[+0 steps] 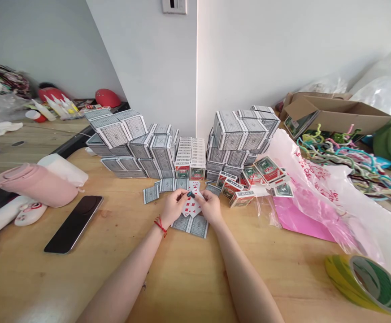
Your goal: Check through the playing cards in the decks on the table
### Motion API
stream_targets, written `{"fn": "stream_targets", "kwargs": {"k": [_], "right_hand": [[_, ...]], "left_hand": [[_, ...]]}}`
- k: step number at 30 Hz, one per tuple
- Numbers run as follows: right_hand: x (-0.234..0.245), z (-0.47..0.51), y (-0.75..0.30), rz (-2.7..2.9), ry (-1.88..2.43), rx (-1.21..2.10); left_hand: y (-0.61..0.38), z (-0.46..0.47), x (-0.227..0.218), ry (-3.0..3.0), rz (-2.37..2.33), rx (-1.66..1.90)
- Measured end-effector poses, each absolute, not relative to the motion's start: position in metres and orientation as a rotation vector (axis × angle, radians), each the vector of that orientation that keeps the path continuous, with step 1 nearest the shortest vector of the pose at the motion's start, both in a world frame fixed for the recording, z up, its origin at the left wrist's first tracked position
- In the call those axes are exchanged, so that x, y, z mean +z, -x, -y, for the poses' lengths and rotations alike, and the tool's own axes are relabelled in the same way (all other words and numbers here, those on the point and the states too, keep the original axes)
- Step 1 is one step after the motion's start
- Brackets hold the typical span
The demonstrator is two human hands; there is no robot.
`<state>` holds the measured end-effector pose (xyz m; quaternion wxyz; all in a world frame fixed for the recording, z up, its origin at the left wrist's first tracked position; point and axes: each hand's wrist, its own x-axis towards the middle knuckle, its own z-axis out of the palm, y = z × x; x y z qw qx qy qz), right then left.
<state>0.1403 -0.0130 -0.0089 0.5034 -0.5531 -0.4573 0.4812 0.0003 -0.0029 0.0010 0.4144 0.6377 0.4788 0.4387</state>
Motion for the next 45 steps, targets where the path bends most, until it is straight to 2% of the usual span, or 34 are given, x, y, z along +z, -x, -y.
{"fn": "stream_targets", "kwargs": {"k": [9, 19, 30, 45], "right_hand": [[-0.0070, 0.0100, -0.1434, 1.087, 1.163, 1.384], [-0.0125, 0.0085, -0.1434, 0.996, 1.243, 1.240], [-0.0131, 0.0071, -0.1444, 1.011, 1.114, 1.366], [-0.0148, 0.0069, -0.1442, 1.016, 1.158, 1.337]], "left_hand": [[-0.0004, -0.0010, -0.0064, -1.426, -1.384, 1.247], [0.0041, -0.0025, -0.0049, -1.476, -1.202, 1.147], [-0.0001, -0.0012, -0.0082, -1.440, -1.413, 1.307], [0.0003, 0.0001, -0.0055, -1.449, -1.420, 1.266]]}}
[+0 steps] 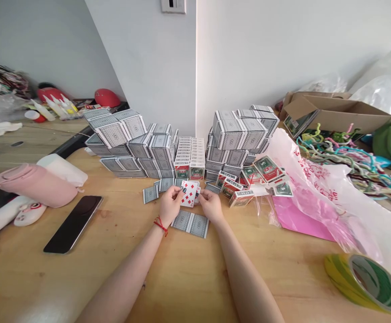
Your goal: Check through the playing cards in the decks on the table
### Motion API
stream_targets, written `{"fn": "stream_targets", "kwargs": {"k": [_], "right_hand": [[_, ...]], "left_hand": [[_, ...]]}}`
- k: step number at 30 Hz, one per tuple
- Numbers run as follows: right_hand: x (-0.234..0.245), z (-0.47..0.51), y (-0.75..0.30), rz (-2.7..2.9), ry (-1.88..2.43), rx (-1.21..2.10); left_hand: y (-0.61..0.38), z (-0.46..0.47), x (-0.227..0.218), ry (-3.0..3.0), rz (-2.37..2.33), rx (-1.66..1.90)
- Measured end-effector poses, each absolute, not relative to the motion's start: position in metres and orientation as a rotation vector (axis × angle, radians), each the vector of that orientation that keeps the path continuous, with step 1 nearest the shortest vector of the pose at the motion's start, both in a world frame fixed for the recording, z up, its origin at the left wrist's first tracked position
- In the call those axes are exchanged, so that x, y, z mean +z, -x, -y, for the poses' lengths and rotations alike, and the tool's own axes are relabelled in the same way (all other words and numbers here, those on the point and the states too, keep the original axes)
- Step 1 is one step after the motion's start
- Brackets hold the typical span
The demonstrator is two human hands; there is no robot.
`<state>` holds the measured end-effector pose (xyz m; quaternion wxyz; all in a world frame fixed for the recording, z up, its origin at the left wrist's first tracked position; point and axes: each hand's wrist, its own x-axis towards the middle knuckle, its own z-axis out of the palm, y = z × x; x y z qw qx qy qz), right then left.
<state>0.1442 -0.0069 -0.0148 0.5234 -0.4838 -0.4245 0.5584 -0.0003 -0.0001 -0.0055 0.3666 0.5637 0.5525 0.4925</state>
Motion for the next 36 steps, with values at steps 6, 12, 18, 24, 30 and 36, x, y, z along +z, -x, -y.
{"fn": "stream_targets", "kwargs": {"k": [6, 12, 18, 24, 30, 36], "right_hand": [[-0.0110, 0.0091, -0.1433, 0.994, 1.148, 1.340], [-0.0062, 0.0103, -0.1435, 1.002, 1.151, 1.354], [-0.0116, 0.0076, -0.1455, 1.038, 1.183, 1.332], [-0.0127, 0.0073, -0.1484, 1.046, 1.098, 1.384], [-0.0091, 0.0077, -0.1483, 1.029, 1.107, 1.424], [-0.0061, 0.0086, -0.1469, 1.012, 1.086, 1.452]], "left_hand": [[0.0002, 0.0012, -0.0054, -1.515, -1.423, 1.252], [-0.0007, 0.0011, -0.0059, -1.505, -1.397, 1.266], [-0.0011, 0.0007, -0.0071, -1.516, -1.388, 1.278], [0.0001, 0.0015, -0.0074, -1.553, -1.408, 1.246], [-0.0002, 0.0014, -0.0071, -1.535, -1.388, 1.241], [-0.0002, 0.0007, -0.0079, -1.538, -1.390, 1.248]]}}
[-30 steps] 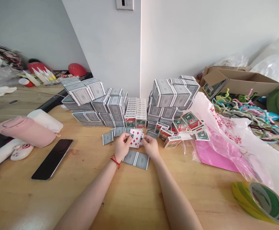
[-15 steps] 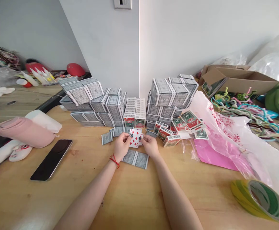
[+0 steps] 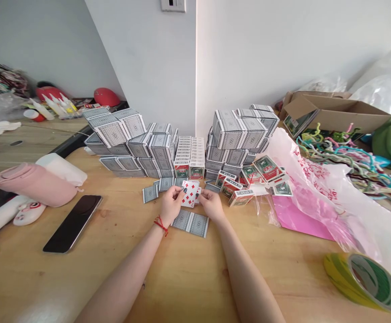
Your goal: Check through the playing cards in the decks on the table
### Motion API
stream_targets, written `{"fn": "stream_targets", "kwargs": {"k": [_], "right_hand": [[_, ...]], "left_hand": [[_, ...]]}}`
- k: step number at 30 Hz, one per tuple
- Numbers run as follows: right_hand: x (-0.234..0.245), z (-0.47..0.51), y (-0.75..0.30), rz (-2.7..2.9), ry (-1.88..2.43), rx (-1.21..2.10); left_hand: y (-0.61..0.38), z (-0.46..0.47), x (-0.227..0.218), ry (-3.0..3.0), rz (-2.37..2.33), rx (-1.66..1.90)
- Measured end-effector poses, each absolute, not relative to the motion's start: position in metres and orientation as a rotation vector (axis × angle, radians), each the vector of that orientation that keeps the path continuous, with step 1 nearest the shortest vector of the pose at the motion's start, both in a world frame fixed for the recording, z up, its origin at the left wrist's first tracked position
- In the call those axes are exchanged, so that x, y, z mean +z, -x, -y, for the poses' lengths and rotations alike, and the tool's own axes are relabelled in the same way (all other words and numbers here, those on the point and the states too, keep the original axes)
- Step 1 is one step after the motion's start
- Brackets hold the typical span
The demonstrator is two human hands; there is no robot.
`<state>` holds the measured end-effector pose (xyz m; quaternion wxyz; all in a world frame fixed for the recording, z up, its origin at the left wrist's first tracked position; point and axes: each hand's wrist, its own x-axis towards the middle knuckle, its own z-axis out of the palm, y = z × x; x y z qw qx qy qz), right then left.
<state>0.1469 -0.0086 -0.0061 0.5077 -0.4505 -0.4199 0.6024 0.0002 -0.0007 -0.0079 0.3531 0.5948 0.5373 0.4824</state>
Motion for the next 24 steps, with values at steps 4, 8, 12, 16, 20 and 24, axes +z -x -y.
{"fn": "stream_targets", "kwargs": {"k": [4, 8, 12, 16, 20, 24], "right_hand": [[-0.0088, 0.0074, -0.1463, 1.006, 1.117, 1.445], [-0.0113, 0.0065, -0.1459, 1.017, 1.136, 1.428], [-0.0107, 0.0069, -0.1458, 1.009, 1.131, 1.436], [-0.0091, 0.0075, -0.1455, 1.019, 1.140, 1.424], [-0.0088, 0.0078, -0.1453, 1.019, 1.137, 1.426], [-0.0088, 0.0082, -0.1447, 1.019, 1.145, 1.418]], "left_hand": [[0.0001, 0.0011, -0.0095, -1.553, -1.408, 1.257], [0.0000, 0.0015, -0.0102, -1.563, -1.416, 1.258], [-0.0002, 0.0017, -0.0099, -1.573, -1.426, 1.249], [-0.0001, 0.0018, -0.0095, -1.567, -1.404, 1.251], [-0.0001, 0.0021, -0.0091, -1.549, -1.408, 1.248], [-0.0003, 0.0021, -0.0088, -1.551, -1.410, 1.245]]}}
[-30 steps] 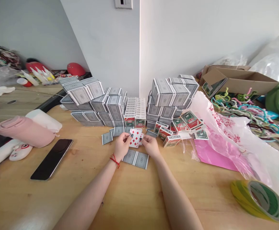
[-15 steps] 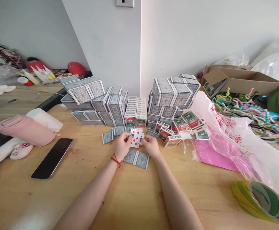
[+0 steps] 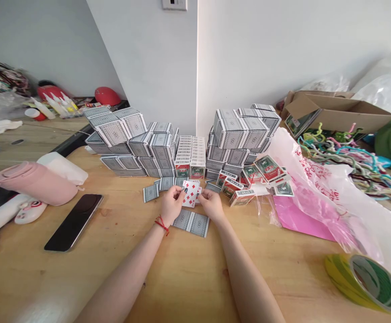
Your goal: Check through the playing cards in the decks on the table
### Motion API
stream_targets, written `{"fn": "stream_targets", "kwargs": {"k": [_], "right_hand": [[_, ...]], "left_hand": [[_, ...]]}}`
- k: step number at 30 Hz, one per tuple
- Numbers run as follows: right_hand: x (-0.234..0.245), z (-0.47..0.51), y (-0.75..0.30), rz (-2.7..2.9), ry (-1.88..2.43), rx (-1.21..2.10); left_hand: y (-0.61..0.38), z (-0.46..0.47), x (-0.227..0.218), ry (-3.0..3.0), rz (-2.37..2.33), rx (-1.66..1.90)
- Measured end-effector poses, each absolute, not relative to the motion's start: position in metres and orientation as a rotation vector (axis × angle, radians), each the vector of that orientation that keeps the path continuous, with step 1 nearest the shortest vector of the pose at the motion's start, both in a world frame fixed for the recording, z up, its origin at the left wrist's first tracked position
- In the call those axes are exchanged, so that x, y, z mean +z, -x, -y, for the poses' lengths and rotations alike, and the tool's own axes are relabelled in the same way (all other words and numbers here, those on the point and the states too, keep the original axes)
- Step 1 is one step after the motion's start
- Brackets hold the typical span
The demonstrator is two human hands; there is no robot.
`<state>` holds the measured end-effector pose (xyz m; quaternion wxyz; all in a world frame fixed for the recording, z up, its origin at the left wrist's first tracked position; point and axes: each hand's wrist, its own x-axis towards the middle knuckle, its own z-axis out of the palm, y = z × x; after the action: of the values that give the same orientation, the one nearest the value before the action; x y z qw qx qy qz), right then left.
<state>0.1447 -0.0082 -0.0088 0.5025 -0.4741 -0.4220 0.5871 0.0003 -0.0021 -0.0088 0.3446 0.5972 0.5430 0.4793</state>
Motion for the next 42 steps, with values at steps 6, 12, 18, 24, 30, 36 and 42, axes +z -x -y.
{"fn": "stream_targets", "kwargs": {"k": [6, 12, 18, 24, 30, 36, 42], "right_hand": [[-0.009, 0.008, -0.145, 1.039, 1.128, 1.424], [-0.014, 0.007, -0.146, 1.068, 1.123, 1.409], [-0.020, 0.006, -0.146, 1.092, 1.166, 1.338], [-0.019, 0.006, -0.144, 1.070, 1.183, 1.301], [-0.015, 0.009, -0.139, 1.086, 1.260, 1.226], [-0.014, 0.013, -0.134, 1.104, 1.437, 1.015], [-0.011, 0.016, -0.132, 1.178, 1.547, 0.803]], "left_hand": [[-0.001, 0.001, -0.008, -1.534, -1.412, 1.248], [0.000, 0.001, -0.007, -1.537, -1.423, 1.241], [0.000, 0.001, -0.005, -1.536, -1.417, 1.250], [0.000, 0.002, -0.002, -1.503, -1.415, 1.246], [0.001, 0.001, -0.004, -1.523, -1.366, 1.248], [0.003, 0.004, -0.001, -1.672, -1.285, 1.222], [0.001, 0.010, 0.001, -1.962, -1.297, 1.164]]}}
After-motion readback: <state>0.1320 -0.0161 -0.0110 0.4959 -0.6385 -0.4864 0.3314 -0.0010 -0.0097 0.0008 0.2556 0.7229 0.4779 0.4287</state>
